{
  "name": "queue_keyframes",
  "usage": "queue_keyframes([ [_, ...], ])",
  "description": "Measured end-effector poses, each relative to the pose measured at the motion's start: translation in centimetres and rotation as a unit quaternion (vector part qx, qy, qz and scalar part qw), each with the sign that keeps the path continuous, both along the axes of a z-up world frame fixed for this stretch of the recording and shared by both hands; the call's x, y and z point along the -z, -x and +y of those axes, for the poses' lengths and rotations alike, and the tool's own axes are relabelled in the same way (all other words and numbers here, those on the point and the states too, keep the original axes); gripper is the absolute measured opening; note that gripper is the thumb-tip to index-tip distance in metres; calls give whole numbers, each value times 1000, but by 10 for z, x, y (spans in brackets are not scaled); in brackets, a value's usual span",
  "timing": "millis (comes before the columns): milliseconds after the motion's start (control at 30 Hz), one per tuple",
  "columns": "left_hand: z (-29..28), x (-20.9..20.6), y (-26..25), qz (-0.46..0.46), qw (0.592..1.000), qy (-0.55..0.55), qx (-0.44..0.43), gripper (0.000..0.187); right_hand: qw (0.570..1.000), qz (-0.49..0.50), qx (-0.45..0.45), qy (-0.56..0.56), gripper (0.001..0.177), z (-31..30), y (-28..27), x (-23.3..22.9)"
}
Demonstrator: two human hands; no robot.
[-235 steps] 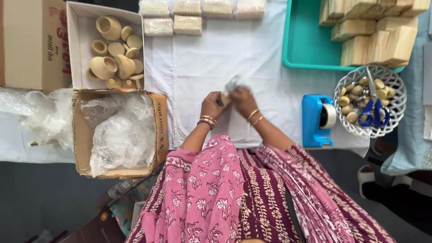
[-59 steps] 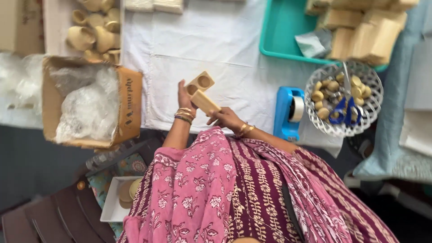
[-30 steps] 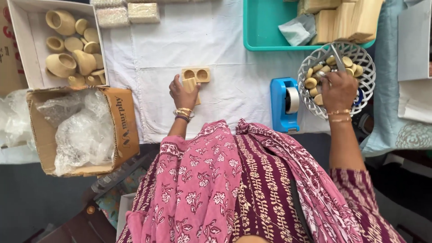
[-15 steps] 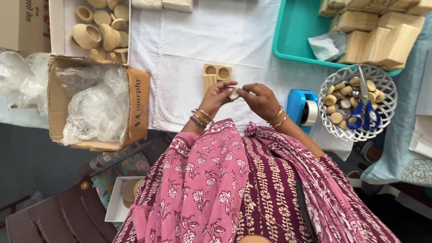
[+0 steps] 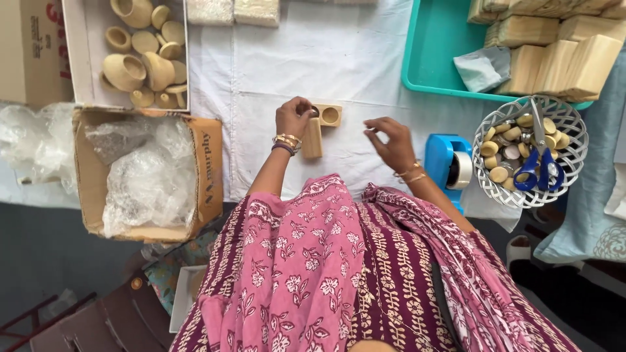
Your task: The person wipes a wooden block with a cloth, then wraps it in bubble wrap and secures it with tape. They repeat this process for a second wooden block, placing the finished packages on the table.
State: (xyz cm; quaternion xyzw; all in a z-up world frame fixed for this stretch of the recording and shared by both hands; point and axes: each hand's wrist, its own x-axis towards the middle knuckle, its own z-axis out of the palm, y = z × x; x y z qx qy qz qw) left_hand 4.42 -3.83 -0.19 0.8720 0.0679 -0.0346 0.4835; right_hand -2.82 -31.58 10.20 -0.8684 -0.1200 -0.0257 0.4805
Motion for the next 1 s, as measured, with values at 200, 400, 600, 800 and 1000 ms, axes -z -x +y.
queue_keyframes([
  [200, -3, -6, 12, -64, 988, -141, -22, 49, 974, -79, 186, 102, 19, -103, 18, -14],
  [400, -30, -43, 52, 33, 978, -206, 20, 118, 895, -37, 371, 245, 11, -249, 66, -5],
  [600, -26, -15, 70, 59, 978, -198, 28, 125, 817, 67, 295, 490, 30, -250, 60, 15],
  [800, -31, -23, 70, 80, 981, -177, 20, 121, 832, 2, 300, 467, 30, -255, 71, 24],
  [1000, -30, -33, 82, 58, 976, -209, 17, 130, 967, 6, 253, 21, 14, -180, 60, -27],
])
